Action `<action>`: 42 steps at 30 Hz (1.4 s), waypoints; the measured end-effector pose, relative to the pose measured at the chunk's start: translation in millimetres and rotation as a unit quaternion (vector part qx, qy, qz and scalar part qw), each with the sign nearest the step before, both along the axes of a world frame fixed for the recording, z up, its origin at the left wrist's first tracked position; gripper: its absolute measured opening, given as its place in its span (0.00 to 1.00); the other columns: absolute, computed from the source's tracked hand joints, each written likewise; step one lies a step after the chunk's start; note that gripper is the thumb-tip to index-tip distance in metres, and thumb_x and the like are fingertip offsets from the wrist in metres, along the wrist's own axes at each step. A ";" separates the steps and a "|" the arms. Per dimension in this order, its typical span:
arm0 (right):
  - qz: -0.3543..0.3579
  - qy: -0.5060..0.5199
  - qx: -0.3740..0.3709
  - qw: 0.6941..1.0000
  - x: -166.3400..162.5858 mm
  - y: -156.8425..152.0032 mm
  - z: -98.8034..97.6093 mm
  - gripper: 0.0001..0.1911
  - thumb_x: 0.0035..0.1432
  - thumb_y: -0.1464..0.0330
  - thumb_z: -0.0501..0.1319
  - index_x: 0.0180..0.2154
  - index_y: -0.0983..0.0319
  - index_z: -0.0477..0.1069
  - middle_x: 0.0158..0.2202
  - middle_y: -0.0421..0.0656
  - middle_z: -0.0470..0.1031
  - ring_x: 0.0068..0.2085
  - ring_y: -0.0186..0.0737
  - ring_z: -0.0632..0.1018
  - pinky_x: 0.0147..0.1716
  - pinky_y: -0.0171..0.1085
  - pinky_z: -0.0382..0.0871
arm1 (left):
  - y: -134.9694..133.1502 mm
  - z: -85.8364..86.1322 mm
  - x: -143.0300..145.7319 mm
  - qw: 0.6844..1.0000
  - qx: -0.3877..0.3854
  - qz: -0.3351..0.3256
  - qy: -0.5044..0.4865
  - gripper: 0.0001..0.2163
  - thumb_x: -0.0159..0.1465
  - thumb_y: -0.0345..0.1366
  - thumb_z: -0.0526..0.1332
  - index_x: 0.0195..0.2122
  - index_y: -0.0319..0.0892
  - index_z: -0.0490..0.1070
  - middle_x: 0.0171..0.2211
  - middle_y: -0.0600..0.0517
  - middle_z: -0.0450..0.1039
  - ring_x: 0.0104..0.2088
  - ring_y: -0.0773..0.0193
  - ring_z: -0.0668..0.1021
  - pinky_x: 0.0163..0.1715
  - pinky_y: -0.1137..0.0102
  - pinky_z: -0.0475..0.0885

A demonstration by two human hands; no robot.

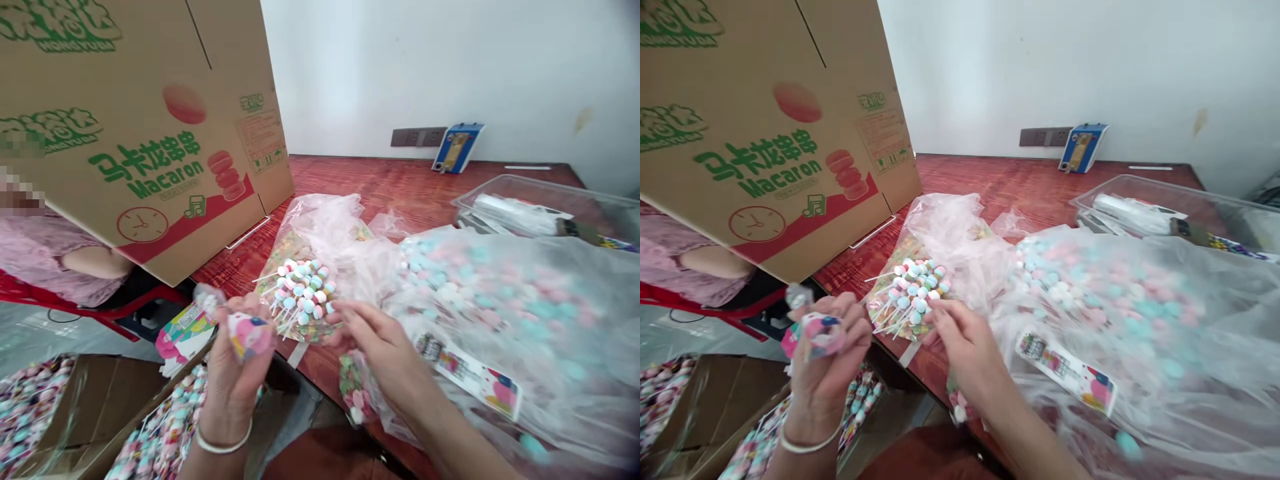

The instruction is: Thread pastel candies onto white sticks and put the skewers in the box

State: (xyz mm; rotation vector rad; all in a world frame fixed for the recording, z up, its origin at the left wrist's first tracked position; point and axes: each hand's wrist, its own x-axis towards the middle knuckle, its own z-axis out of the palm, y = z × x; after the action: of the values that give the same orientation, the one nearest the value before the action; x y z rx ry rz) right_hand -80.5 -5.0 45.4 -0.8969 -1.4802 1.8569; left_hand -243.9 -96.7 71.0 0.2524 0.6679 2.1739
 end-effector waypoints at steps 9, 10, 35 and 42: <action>0.093 0.024 -0.290 0.952 -143.6 -37.2 -22.1 0.10 0.64 0.63 0.54 0.31 0.60 0.62 0.28 0.39 0.77 0.15 0.28 0.71 0.12 0.27 0.60 | -33.7 -15.0 -62.4 0.995 0.000 0.095 -0.030 0.14 0.48 0.33 0.76 0.27 0.40 0.70 0.21 0.59 0.65 0.18 0.75 0.67 0.14 0.79 0.63; 0.086 0.026 -0.304 0.949 -149.5 -45.3 -24.6 0.10 0.65 0.62 0.52 0.33 0.59 0.61 0.31 0.38 0.77 0.16 0.28 0.72 0.13 0.28 0.61 | -33.9 -17.6 -66.0 0.995 -0.002 0.096 -0.033 0.14 0.48 0.33 0.76 0.27 0.41 0.70 0.21 0.60 0.65 0.18 0.75 0.67 0.14 0.79 0.63; -0.034 -0.070 -0.062 0.995 -118.6 -4.4 -59.0 0.13 0.58 0.59 0.54 0.25 0.58 0.65 0.15 0.35 0.66 0.12 0.30 0.58 0.12 0.31 0.49 | -26.4 -103.9 -109.7 0.960 -0.265 -0.058 0.074 0.14 0.47 0.39 0.76 0.29 0.35 0.79 0.36 0.43 0.80 0.39 0.55 0.80 0.43 0.63 0.75; -0.033 0.069 -0.226 0.971 -55.6 3.4 -43.7 0.17 0.51 0.55 0.65 0.33 0.63 0.70 0.13 0.30 0.62 0.12 0.24 0.53 0.13 0.28 0.43 | -0.2 -83.4 -91.9 0.960 -0.249 0.097 0.083 0.14 0.42 0.37 0.78 0.26 0.37 0.78 0.27 0.51 0.79 0.30 0.67 0.79 0.36 0.74 0.74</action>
State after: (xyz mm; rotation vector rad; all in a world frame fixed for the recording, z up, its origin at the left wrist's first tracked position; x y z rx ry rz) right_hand -136.1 -1.7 1.6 -0.9803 -0.9453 2.1991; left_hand -335.7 -96.9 -12.4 0.1048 1.3547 2.0955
